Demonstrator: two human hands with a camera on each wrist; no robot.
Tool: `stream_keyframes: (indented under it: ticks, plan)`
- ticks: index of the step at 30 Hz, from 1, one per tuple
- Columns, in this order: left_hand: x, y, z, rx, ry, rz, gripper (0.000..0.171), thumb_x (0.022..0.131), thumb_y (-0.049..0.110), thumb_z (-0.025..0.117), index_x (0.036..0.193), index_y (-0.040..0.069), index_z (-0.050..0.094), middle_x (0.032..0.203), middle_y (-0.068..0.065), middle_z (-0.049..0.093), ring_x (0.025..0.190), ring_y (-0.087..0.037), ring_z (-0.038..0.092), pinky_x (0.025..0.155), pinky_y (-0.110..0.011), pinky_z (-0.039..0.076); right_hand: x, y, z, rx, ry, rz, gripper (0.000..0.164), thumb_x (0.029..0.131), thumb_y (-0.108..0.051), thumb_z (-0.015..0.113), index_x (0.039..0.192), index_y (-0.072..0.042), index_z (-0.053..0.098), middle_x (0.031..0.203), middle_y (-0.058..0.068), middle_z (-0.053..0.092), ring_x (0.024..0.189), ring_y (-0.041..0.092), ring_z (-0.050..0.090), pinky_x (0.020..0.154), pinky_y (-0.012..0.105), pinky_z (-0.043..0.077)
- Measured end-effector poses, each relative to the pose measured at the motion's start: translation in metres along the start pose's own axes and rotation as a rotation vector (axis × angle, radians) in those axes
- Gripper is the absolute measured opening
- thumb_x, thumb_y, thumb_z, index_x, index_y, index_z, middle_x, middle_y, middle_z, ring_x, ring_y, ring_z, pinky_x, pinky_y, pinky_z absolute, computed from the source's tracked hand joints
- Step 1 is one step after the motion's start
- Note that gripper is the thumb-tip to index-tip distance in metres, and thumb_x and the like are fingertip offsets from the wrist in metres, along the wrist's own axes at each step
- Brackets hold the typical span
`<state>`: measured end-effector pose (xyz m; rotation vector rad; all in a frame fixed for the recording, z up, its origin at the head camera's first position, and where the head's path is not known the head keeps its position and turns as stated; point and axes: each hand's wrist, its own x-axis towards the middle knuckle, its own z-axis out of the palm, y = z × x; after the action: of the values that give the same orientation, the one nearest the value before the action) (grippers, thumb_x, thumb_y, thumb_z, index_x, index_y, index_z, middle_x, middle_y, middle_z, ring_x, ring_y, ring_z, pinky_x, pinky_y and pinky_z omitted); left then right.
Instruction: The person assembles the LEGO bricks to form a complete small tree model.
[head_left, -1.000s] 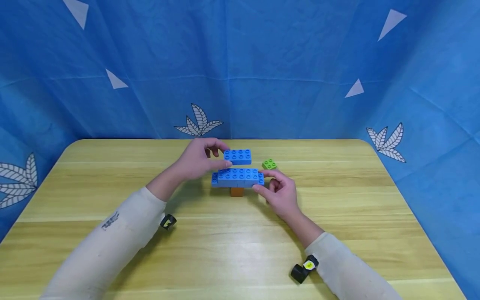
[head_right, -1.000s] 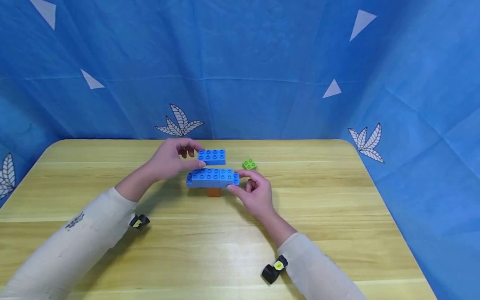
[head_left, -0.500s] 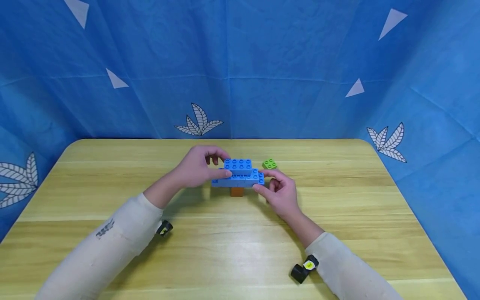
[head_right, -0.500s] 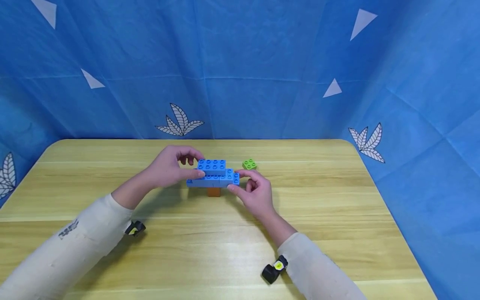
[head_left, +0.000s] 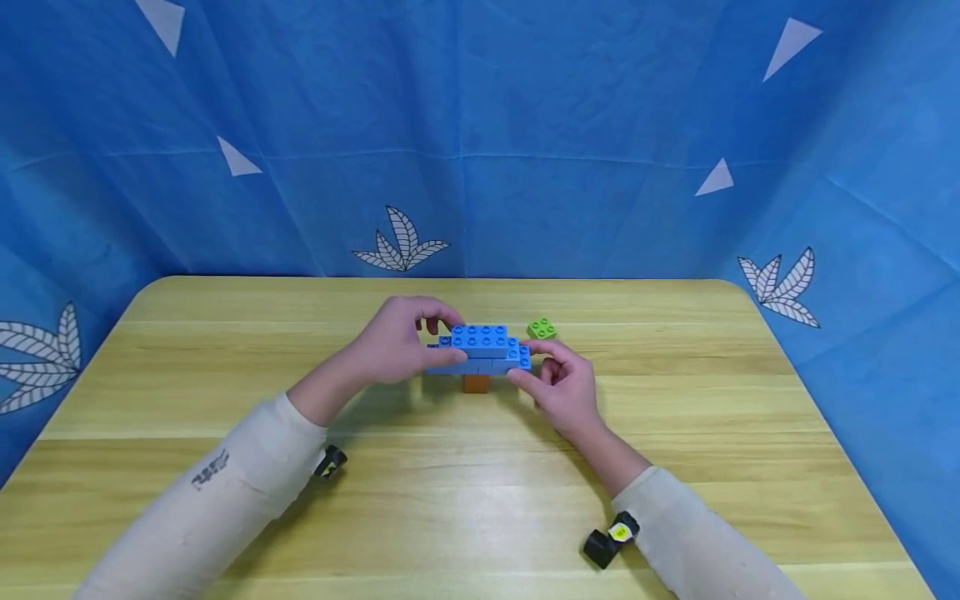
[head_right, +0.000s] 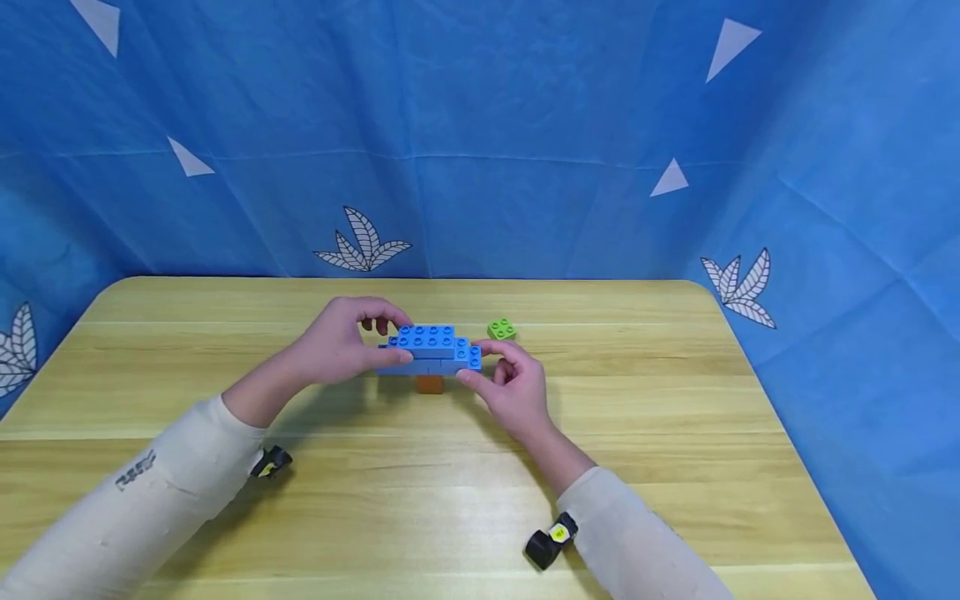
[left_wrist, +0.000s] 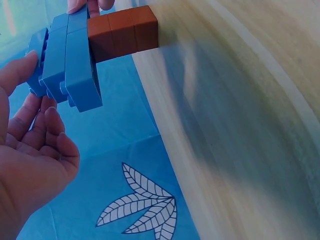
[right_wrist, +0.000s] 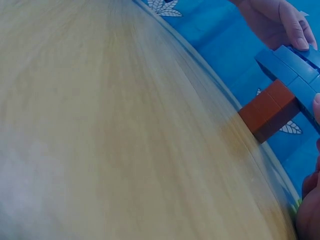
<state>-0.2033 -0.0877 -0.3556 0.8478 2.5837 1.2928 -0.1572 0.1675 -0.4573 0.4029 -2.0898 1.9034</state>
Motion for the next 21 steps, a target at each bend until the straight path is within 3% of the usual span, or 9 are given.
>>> stream_keyframes:
  ticks: [2,7,9,12,16,21]
  plan:
    - [-0.001,0.000,0.001,0.004,0.003,0.006,0.032,0.080,0.021,0.087,0.107,0.011,0.074,0.097,0.002,0.067,0.089,-0.022,0.053,0.067,-0.038,0.046,0.000,0.001,0.000,-0.001,0.003,0.018,0.034,0.080,0.012,0.077,0.112,0.004,0.070,0.059,0.014,0.044,0.045,0.018,0.037,0.040,0.023,0.029]
    - [-0.002,0.000,0.002,0.005,0.008,0.012,0.032,0.080,0.020,0.087,0.107,0.010,0.074,0.097,0.002,0.067,0.089,-0.024,0.054,0.067,-0.037,0.046,0.001,-0.007,-0.003,-0.016,-0.033,0.125,0.033,0.083,0.001,0.080,0.115,-0.002,0.071,0.087,0.012,0.062,0.048,0.017,0.039,0.042,0.023,0.031]
    - [-0.002,0.000,0.002,0.015,0.010,0.011,0.032,0.079,0.021,0.087,0.107,0.010,0.074,0.097,0.002,0.067,0.089,-0.023,0.054,0.068,-0.037,0.047,0.003,-0.012,-0.005,-0.033,-0.054,0.175,0.034,0.084,-0.002,0.081,0.116,-0.003,0.071,0.101,0.011,0.064,0.049,0.016,0.039,0.043,0.023,0.031]
    - [-0.002,0.001,0.002,0.021,0.013,0.006,0.032,0.079,0.022,0.087,0.107,0.010,0.075,0.097,0.002,0.067,0.090,-0.024,0.054,0.068,-0.037,0.047,0.008,-0.022,-0.006,-0.069,-0.084,0.205,0.040,0.082,-0.005,0.083,0.120,-0.004,0.070,0.108,0.010,0.065,0.048,0.015,0.037,0.042,0.023,0.029]
    - [-0.003,0.002,0.001,0.014,0.018,-0.008,0.032,0.079,0.021,0.087,0.106,0.009,0.075,0.096,0.002,0.067,0.090,-0.027,0.055,0.069,-0.038,0.047,0.016,-0.037,-0.005,-0.122,-0.103,0.117,0.045,0.081,-0.009,0.085,0.123,-0.009,0.069,0.114,0.008,0.067,0.044,0.017,0.035,0.039,0.026,0.027]
    - [-0.002,0.003,0.000,0.025,0.022,0.002,0.030,0.079,0.021,0.088,0.104,0.010,0.075,0.093,0.002,0.067,0.088,-0.027,0.055,0.068,-0.038,0.046,0.029,-0.054,0.002,-0.181,-0.139,-0.024,0.037,0.084,-0.011,0.083,0.120,-0.014,0.072,0.111,0.003,0.069,0.043,0.019,0.035,0.038,0.029,0.027]
